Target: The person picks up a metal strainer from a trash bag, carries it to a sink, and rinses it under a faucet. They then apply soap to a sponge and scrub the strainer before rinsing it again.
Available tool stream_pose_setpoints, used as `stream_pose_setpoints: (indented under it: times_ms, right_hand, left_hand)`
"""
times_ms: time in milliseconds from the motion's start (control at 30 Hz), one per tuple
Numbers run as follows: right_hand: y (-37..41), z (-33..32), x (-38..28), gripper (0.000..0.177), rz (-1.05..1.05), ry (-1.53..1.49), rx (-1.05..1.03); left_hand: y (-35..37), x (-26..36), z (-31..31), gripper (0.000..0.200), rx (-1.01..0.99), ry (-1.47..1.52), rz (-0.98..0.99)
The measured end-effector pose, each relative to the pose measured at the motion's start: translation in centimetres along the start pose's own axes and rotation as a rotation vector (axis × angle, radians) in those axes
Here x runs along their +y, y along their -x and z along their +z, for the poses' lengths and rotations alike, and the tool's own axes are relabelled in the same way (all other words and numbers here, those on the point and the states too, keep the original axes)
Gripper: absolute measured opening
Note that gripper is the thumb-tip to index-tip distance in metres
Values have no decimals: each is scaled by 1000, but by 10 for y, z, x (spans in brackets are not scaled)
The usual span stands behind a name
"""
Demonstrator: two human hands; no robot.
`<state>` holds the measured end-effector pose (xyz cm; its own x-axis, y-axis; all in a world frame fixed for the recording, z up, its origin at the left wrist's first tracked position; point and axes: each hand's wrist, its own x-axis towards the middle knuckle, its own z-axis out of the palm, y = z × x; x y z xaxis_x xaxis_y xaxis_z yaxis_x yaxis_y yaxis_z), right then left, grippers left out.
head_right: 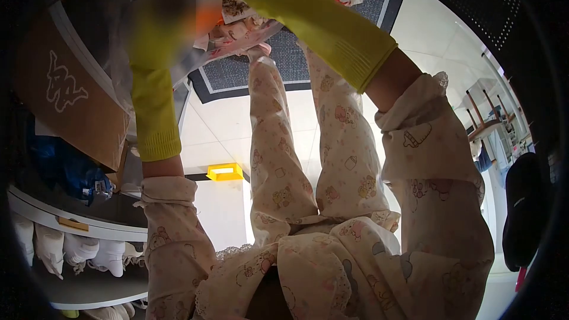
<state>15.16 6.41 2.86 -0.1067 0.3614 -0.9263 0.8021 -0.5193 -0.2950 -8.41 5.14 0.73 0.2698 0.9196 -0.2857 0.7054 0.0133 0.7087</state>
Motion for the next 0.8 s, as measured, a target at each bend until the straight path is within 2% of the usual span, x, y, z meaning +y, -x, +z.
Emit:
stream_pose_setpoints:
  times_ms: [67, 100, 167, 200, 267, 300, 333, 400, 433, 467, 500, 533, 567, 633, 667, 733, 767, 800]
  right_hand:
    - [-10, 25, 17, 44, -685, 379, 421]
    - [-7, 33, 15, 44, -687, 378, 418]
    - [-3, 49, 9, 41, -848, -52, 546]
    - [-9, 53, 3, 41, -850, -49, 546]
    - [-21, 58, -6, 46, -562, -455, 0]
    - [6, 28, -23, 46, -391, -630, -206]
    - [4, 28, -25, 46, -394, -630, -207]
    - [-5, 31, -26, 44, -480, -1058, -326]
    - [-12, 36, -23, 43, -492, -1047, -360]
    - [-10, 39, -24, 43, -490, -1049, -358]
    - [-4, 41, -27, 41, -545, -916, -279]
    - [2, 43, -30, 40, -598, -779, -202]
    - [8, 41, -29, 40, -597, -777, -206]
    - [23, 34, -22, 42, -799, -361, -5]
    - [23, 37, -16, 42, -797, -365, -6]
    - [23, 39, -5, 44, -882, -83, 141]
    - [22, 35, 1, 44, -882, -79, 140]
    - [23, 27, 3, 44, -995, 85, 258]
  left_hand:
    - [2, 3, 0, 71, 3, -87, -16]
    - [3, 5, 1, 71, 9, -173, -30]
    - [4, 11, 7, 71, 58, -286, 14]
    - [4, 13, 9, 71, 107, -398, 62]
    - [8, 3, 16, 71, 166, -478, 140]
    - [8, -1, 17, 73, 223, -561, 218]
    - [7, 1, 18, 73, 224, -564, 218]
    - [9, 10, 25, 74, 237, -542, 232]
    - [10, 49, 14, 60, -17, 11, -17]
    - [8, 53, 13, 60, -53, 150, -44]
    - [5, 51, 14, 60, -58, 230, -21]
    - [0, 47, 15, 61, -46, 228, 44]
    - [-4, 41, 14, 61, -45, 216, 99]
    - [-8, 29, 11, 62, -59, 204, 175]
    - [-7, 23, 7, 63, -70, 203, 206]
    - [-11, 11, 4, 64, -97, 219, 240]
    - [-12, 5, 3, 65, -112, 243, 255]
    - [-12, 9, 1, 66, -129, 261, 266]
